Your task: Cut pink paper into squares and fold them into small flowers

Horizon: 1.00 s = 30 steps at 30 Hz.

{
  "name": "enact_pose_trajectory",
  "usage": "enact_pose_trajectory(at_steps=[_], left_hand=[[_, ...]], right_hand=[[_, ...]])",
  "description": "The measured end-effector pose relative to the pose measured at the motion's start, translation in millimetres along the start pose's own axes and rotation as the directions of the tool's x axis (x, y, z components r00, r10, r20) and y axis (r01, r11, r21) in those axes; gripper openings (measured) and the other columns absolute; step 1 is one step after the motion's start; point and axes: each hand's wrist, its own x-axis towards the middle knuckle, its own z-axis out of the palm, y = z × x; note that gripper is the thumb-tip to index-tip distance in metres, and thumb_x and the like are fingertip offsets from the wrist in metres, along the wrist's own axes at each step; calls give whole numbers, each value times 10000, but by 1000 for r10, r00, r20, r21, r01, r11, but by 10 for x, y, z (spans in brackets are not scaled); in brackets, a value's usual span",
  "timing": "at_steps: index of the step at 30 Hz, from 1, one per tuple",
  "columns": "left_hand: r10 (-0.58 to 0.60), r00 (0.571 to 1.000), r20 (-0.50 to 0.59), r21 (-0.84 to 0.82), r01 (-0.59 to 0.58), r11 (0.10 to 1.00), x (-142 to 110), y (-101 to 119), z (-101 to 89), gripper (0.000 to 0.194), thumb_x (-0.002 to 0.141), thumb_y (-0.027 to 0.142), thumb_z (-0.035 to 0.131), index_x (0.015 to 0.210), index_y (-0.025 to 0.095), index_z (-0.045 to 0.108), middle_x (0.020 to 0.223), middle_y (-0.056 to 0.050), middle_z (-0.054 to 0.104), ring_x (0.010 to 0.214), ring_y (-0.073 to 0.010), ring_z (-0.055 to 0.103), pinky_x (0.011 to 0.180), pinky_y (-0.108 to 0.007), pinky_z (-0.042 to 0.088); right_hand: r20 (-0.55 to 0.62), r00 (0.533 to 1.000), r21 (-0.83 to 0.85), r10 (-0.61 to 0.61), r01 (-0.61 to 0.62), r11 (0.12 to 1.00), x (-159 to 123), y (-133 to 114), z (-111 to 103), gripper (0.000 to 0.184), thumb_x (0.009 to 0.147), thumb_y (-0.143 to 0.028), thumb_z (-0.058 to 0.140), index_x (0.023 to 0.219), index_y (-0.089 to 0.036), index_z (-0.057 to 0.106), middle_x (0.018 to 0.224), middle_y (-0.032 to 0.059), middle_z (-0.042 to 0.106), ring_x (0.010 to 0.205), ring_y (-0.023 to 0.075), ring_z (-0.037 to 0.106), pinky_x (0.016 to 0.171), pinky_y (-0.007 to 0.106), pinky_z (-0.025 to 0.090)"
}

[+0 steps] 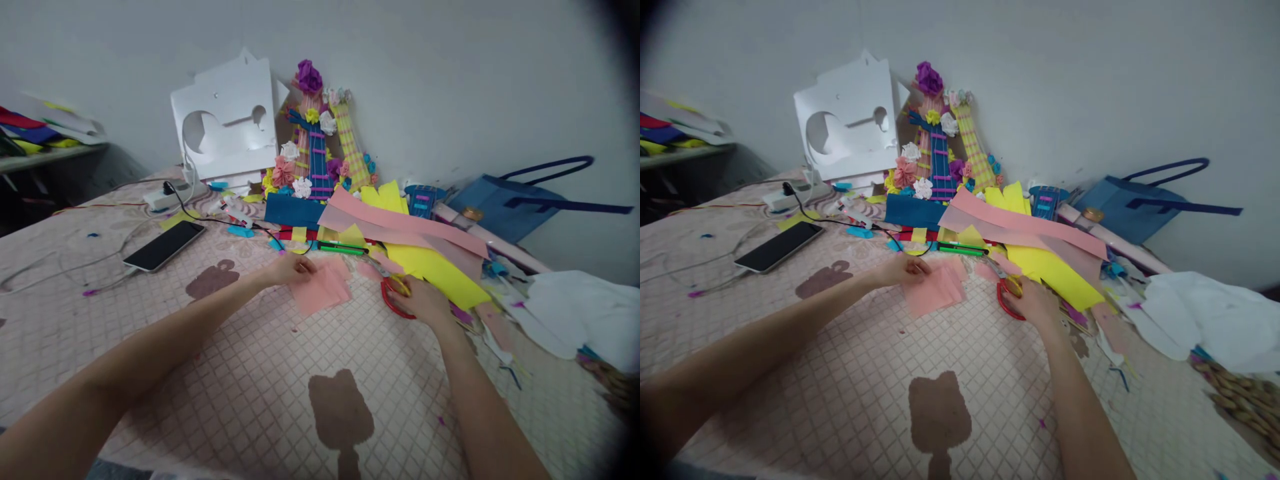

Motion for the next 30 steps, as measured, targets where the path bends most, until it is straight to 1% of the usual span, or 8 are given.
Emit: enact_pose_trajectory(at_steps=[5, 7, 10, 15, 19, 24, 27, 30], left_hand=[[5, 1000, -22, -10, -5, 1000, 30, -54, 36, 287, 667, 192, 633, 946, 132, 663, 926, -74, 708, 791, -160, 651, 663, -229, 497], [3, 998, -56, -6, -3, 1000, 41, -80, 46, 310, 662, 205, 644, 961, 126, 651, 912, -83, 704, 781, -169, 654, 649, -238, 504], [12, 993, -116, -2, -12, 1000, 33, -102, 60, 316, 643, 189, 661, 951, 118, 639, 923, -98, 689, 828, -179, 649, 694, -264, 518], [32, 987, -157, -29, -37, 999, -22, -101, 79, 320, 659, 150, 638, 976, 121, 611, 1040, -116, 651, 898, -178, 646, 749, -289, 530], [22, 984, -179, -45, -30, 999, -40, -104, 92, 327, 661, 136, 636, 985, 112, 599, 1008, -121, 655, 919, -196, 650, 776, -321, 534], [2, 977, -213, -44, -11, 999, -65, -99, 98, 356, 651, 147, 650, 1002, 112, 599, 969, -106, 659, 895, -193, 652, 748, -302, 536], [-19, 972, -234, -39, 10, 999, -99, -79, 86, 328, 628, 154, 669, 950, 119, 620, 931, -87, 666, 827, -177, 650, 700, -275, 528], [-46, 973, -225, -49, 36, 998, -142, -37, 72, 232, 605, 166, 691, 829, 124, 648, 799, -53, 675, 741, -156, 640, 660, -248, 510]], right_hand=[[-6, 997, 97, -76, 76, 992, 9, 80, 28, 450, 775, -478, 593, 1124, -195, 587, 1002, 106, 696, 898, 273, 638, 690, 312, 423], [9, 997, 132, -82, 80, 988, 4, 76, 25, 430, 767, -446, 613, 1113, -193, 600, 993, 106, 699, 907, 270, 634, 710, 310, 427], [15, 998, 155, -67, 63, 986, -14, 40, 6, 403, 760, -414, 626, 1098, -195, 621, 988, 106, 699, 923, 275, 626, 730, 316, 429], [16, 996, 138, -87, 84, 987, -23, 11, -6, 413, 777, -403, 614, 1132, -191, 608, 1037, 110, 686, 958, 271, 617, 766, 323, 434], [20, 993, 114, -116, 113, 987, -13, 17, 15, 430, 801, -409, 587, 1159, -172, 586, 1075, 115, 668, 981, 263, 610, 791, 322, 434], [2, 993, 76, -119, 118, 990, -40, 15, 29, 407, 813, -386, 581, 1144, -151, 586, 1091, 127, 643, 1013, 266, 588, 830, 329, 425], [-38, 994, 62, -98, 101, 993, -72, -25, -5, 362, 802, -367, 597, 1098, -158, 597, 1079, 131, 623, 1006, 275, 579, 834, 341, 427], [-183, 976, 128, -117, 141, 982, -123, -183, -66, 293, 824, -353, 564, 1057, -177, 595, 1026, 114, 617, 978, 273, 579, 824, 355, 440]])
